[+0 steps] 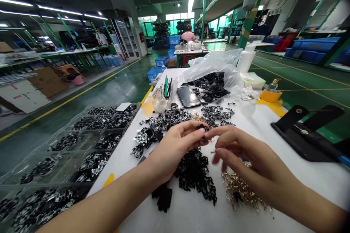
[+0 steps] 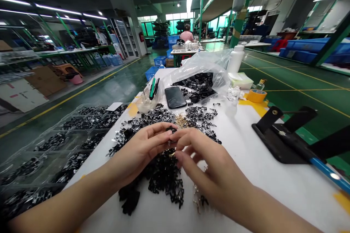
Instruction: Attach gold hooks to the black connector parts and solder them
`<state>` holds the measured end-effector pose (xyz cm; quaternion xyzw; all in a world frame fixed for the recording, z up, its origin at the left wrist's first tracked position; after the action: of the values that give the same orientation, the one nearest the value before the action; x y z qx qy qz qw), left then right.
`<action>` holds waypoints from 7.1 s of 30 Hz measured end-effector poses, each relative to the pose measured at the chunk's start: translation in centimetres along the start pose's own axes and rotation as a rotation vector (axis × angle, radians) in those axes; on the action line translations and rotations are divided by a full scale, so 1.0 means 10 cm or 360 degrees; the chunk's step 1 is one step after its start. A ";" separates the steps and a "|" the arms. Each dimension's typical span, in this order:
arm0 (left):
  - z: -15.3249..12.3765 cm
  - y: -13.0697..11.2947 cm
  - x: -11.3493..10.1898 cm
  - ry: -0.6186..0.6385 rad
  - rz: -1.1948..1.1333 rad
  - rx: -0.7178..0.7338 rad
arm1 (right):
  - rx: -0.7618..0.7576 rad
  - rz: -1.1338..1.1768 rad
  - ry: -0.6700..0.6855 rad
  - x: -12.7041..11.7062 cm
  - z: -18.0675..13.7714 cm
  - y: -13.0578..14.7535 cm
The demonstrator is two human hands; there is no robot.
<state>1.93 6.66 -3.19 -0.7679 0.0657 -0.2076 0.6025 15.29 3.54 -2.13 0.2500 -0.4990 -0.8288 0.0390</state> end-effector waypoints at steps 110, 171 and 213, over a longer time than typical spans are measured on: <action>-0.27 -0.27 0.08 -0.0224 0.1068 0.1243 | -0.0202 -0.0228 -0.0350 -0.15 0.00 0.00; -0.39 -0.33 0.13 -0.0252 0.1672 0.1864 | -0.0722 -0.0754 -0.0181 -0.10 0.03 0.16; -0.03 0.00 0.01 -0.0023 0.0220 0.0088 | -0.0098 -0.2190 0.0471 -1.62 -1.28 -0.57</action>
<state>1.90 6.35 -3.09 -0.7460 0.1084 -0.1615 0.6369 36.26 1.17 -5.67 0.6178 -0.1932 -0.6364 -0.4195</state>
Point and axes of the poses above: each hand's wrist, its own z-axis towards the middle knuckle, its own x-axis out of the palm, y = z × x, the point moved 5 cm from there along z, towards the middle knuckle, and after that the axes turned 2 degrees about z, right-handed, at the moved point
